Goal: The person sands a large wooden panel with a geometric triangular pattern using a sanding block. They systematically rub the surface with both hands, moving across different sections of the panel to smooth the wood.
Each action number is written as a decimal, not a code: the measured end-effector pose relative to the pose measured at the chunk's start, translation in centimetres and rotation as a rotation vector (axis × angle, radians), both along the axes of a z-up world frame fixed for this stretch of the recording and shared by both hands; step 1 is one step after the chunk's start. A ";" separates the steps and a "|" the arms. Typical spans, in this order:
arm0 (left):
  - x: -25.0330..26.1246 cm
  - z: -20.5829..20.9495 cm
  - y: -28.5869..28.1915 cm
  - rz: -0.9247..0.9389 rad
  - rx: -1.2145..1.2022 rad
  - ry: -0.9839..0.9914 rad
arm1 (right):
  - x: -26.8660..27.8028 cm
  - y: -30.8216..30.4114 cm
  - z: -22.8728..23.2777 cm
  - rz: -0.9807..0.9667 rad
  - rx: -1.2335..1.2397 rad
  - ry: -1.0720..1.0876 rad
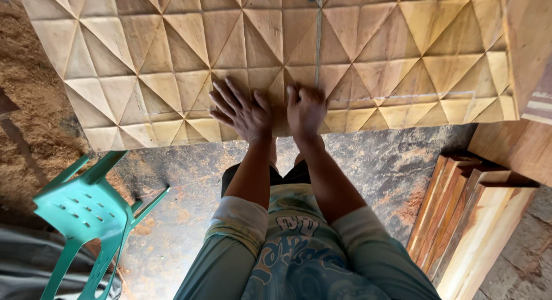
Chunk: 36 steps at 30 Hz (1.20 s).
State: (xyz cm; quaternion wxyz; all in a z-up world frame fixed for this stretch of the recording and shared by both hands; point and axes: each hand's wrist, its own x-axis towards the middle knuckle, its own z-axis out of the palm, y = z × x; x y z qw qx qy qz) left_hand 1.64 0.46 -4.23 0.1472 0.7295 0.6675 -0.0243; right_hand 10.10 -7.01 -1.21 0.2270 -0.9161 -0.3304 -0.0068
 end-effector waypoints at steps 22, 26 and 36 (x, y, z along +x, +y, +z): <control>-0.4 0.0 0.0 0.000 -0.032 0.028 | 0.5 -0.6 -1.6 -0.053 -0.112 0.052; 0.5 0.3 1.0 -0.011 -0.063 0.024 | 0.9 -0.3 -1.5 -0.032 -0.090 -0.071; -0.4 0.1 0.8 -0.012 -0.067 0.046 | 0.9 0.1 -1.8 -0.056 -0.163 0.024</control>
